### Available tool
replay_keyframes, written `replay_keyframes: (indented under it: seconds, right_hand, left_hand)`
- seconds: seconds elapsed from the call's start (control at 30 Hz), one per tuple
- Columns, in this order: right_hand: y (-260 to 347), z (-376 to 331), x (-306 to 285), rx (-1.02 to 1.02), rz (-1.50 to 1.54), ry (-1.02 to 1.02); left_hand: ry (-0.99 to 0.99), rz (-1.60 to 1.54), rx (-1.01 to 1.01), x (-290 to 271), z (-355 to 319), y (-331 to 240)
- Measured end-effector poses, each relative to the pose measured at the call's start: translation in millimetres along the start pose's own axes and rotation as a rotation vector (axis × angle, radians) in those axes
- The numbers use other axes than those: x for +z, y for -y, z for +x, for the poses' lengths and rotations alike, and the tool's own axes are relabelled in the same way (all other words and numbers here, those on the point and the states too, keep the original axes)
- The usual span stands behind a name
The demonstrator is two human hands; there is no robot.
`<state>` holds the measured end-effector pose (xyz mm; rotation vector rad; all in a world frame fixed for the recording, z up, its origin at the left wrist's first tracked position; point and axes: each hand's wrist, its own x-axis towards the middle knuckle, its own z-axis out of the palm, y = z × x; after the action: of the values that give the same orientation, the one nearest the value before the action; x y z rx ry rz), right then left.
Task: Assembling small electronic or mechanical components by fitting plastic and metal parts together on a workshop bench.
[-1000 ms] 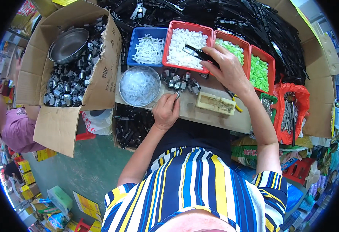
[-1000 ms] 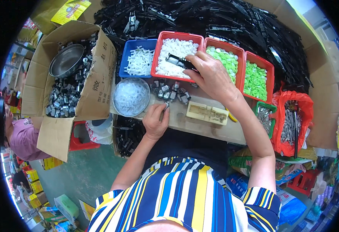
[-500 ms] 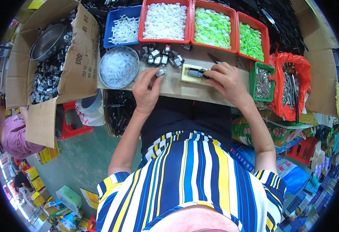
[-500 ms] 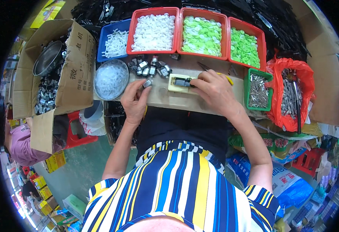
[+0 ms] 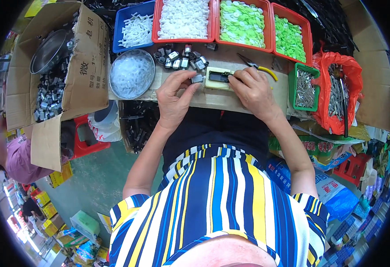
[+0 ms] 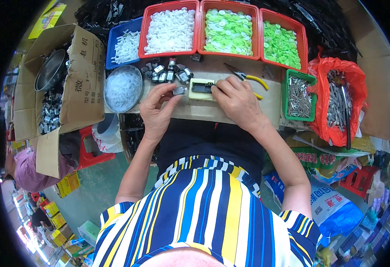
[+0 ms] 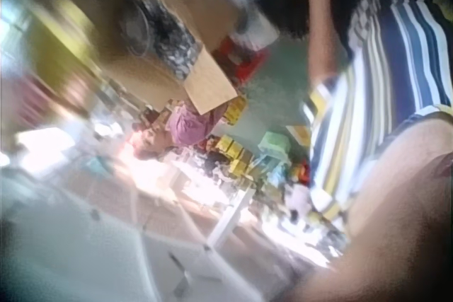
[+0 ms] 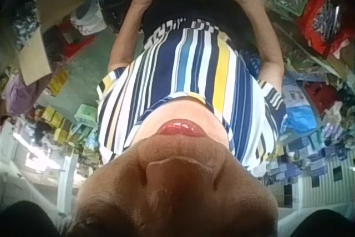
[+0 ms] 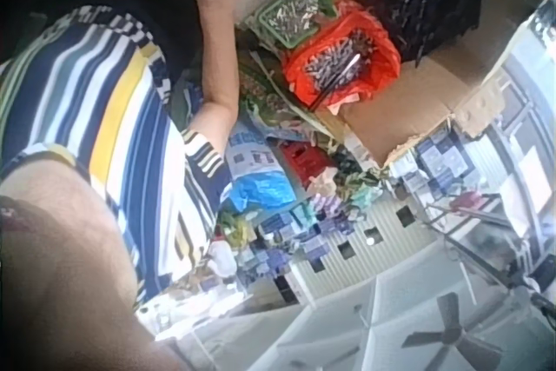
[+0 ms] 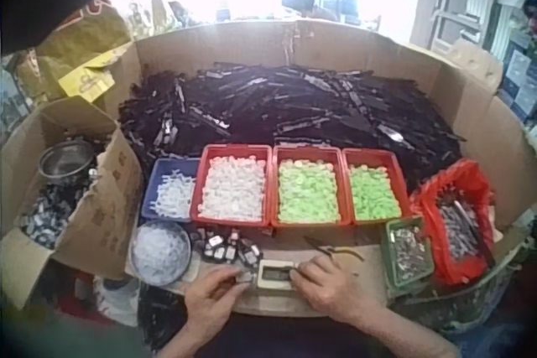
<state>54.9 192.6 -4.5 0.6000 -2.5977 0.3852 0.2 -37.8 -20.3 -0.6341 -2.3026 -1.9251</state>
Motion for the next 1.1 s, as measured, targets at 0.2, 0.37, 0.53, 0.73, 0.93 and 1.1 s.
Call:
replay_keyframes:
  seconds: [0.2, 0.37, 0.53, 0.73, 0.93, 1.1]
  right_hand:
    - [12.4, 7.0, -12.3, -0.083, -0.229, 0.148]
    - [8.5, 10.3, -10.9, 0.079, 0.042, 0.190]
    - [18.5, 23.7, -13.8, 0.174, 0.196, 0.049]
    - [19.4, 26.6, 1.6, 0.155, 0.267, -0.047]
    - [8.9, 22.1, 9.7, 0.210, 0.269, -0.035]
    - [9.0, 27.5, 10.4, 0.219, 0.295, -0.014]
  left_hand:
    - [0.097, -0.049, -0.075, -4.4, 3.8, -0.8]
    - [0.112, -0.057, -0.083, -5.2, 6.2, -2.3]
    - [0.159, -0.052, -0.077, -0.5, 9.6, -9.2]
    - [0.195, -0.008, 0.058, 14.9, 14.7, -16.5]
    - [0.139, 0.050, 0.007, 16.6, 17.6, -14.6]
    - [0.172, 0.105, -0.073, 23.5, 18.0, -7.0]
